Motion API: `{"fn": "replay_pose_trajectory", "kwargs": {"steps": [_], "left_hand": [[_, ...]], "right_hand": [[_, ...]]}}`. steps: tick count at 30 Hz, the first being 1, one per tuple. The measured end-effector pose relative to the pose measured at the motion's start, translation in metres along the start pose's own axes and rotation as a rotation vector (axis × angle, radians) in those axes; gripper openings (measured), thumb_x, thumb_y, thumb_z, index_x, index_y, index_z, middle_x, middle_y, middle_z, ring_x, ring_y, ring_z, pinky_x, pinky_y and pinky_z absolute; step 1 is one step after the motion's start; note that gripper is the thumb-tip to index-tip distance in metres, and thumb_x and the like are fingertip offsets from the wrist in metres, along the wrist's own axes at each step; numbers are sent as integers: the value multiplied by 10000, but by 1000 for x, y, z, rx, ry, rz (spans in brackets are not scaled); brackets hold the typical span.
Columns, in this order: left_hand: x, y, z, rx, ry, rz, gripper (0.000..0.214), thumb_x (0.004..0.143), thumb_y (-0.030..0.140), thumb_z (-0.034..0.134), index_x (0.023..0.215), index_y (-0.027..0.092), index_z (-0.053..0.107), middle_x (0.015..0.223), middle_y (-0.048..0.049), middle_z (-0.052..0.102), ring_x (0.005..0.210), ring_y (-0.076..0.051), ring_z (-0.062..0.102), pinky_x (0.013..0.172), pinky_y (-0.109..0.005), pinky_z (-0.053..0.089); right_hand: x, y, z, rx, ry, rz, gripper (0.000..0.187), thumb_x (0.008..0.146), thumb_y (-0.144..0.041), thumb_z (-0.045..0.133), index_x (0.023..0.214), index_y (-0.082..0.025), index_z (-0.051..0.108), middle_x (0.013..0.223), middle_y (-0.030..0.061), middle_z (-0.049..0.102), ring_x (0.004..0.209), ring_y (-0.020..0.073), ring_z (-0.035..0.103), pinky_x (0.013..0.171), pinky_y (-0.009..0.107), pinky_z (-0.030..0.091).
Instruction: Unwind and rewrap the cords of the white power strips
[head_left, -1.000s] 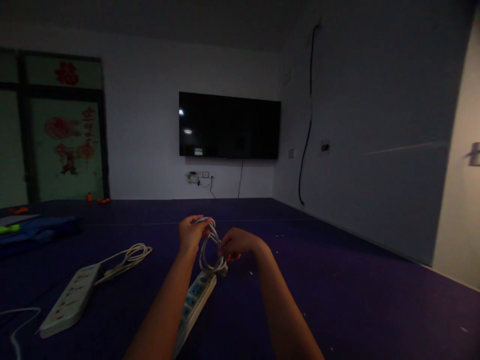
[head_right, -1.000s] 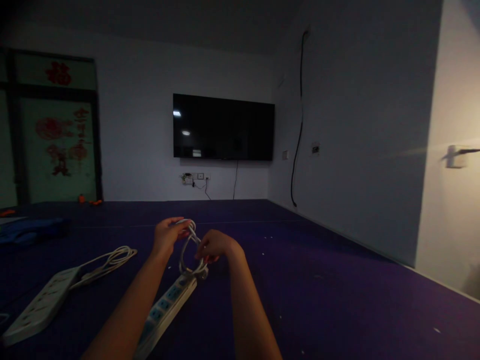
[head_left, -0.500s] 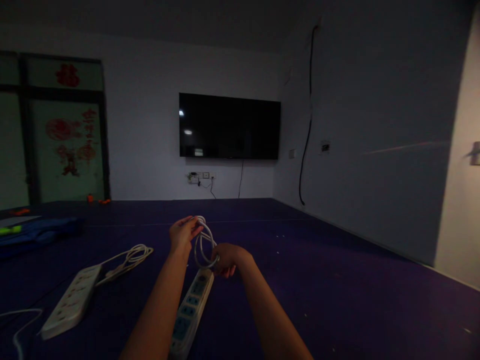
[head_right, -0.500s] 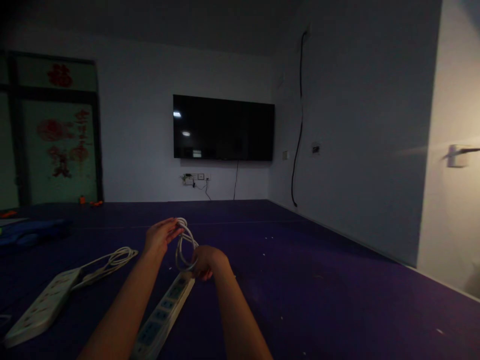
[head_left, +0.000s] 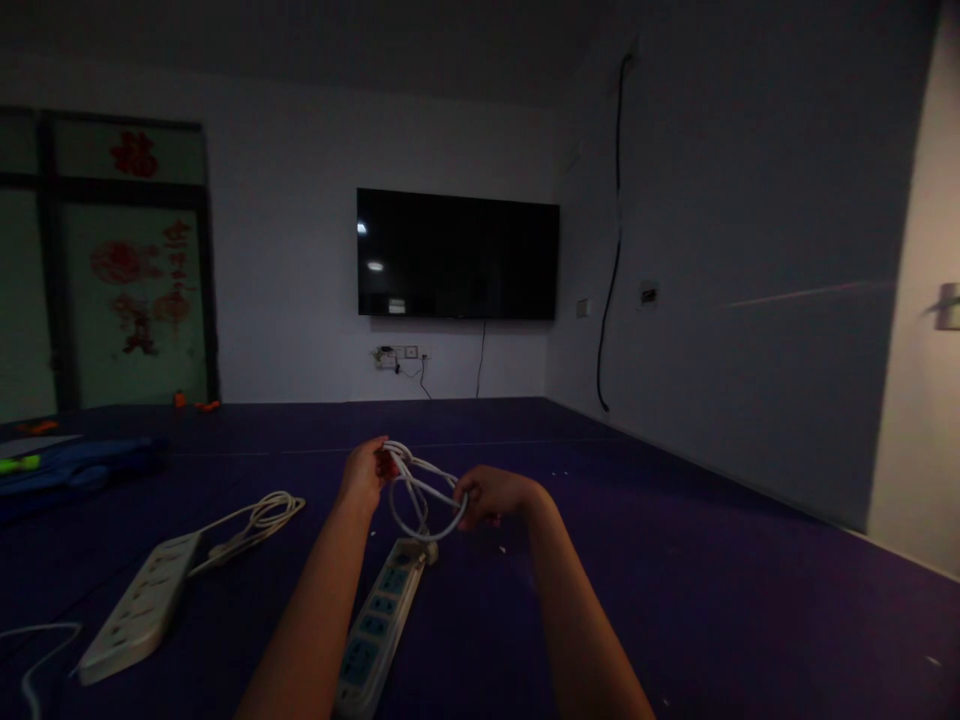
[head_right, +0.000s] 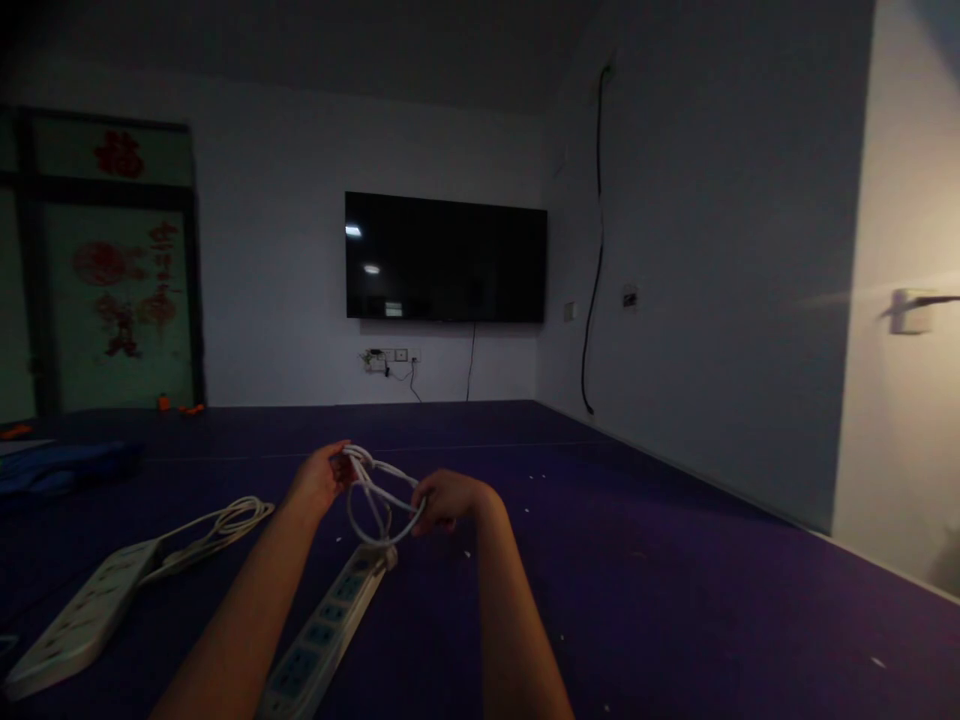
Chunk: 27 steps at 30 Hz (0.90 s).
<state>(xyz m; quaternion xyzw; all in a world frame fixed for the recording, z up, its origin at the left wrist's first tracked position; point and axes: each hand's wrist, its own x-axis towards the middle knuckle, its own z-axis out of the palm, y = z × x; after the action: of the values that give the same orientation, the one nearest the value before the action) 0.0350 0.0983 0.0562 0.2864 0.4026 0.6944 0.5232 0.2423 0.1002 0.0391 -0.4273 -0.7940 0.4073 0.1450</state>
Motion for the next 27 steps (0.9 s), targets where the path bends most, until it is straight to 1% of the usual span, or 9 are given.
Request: {"fn": "replay_pose_trajectory", "kwargs": {"steps": [2,5,8,11,14,19,21,23,27], "left_hand": [[1,-1,1,8,-20,-21,135,753,224,541,634,160,528,419,38,515,311,-91,474,350,-186,371],[2,-3,2,19,-52,-32,183,765,269,552,619,166,515,434,37,522,324,-96,488,352,-185,359],[1,-5,2,42,-102,-27,161,741,235,585,613,152,531,433,41,525,312,-82,464,358,-181,346],[-3,-6,4,57,-166,1,88,704,181,607,643,146,555,462,45,550,327,-71,465,381,-177,351],[-8,-6,6,73,-213,35,53,688,151,605,696,162,554,515,55,580,370,-70,497,417,-178,374],[-19,-3,8,161,-322,62,172,674,129,612,838,175,586,561,48,606,443,-90,551,460,-184,399],[-24,-2,9,207,-370,61,254,663,125,626,910,171,597,591,26,635,481,-111,579,484,-201,422],[-29,0,10,243,-411,58,337,650,114,638,980,165,596,658,-11,676,552,-139,617,525,-224,449],[-36,3,12,325,-493,87,385,649,112,641,1029,158,598,760,-44,711,653,-162,643,582,-243,466]], "right_hand": [[-10,4,-8,86,58,-69,252,488,-194,736,712,-158,626,501,-67,590,388,49,453,383,154,328],[-21,10,-15,260,201,-186,254,518,-239,734,718,-145,609,483,-67,552,374,43,421,364,157,291],[-27,11,-18,472,375,-342,260,571,-315,727,702,-146,579,444,-86,477,342,26,345,338,156,235],[-28,9,-22,683,547,-466,301,606,-387,727,682,-161,545,382,-116,361,318,20,273,321,156,186],[-26,5,-27,836,704,-521,360,610,-467,720,678,-182,511,353,-134,287,298,21,223,304,156,139],[-29,-2,-33,1041,942,-555,392,580,-494,736,691,-192,511,343,-140,272,277,20,198,279,149,117],[-35,-6,-35,1108,979,-609,367,606,-478,727,689,-193,512,346,-139,274,273,17,189,273,145,118],[-42,-12,-36,1168,972,-673,333,642,-453,713,684,-191,512,349,-138,275,271,13,179,269,140,124],[-56,-24,-38,1253,863,-752,273,717,-407,669,672,-193,505,339,-139,262,265,17,160,264,135,137]]}}
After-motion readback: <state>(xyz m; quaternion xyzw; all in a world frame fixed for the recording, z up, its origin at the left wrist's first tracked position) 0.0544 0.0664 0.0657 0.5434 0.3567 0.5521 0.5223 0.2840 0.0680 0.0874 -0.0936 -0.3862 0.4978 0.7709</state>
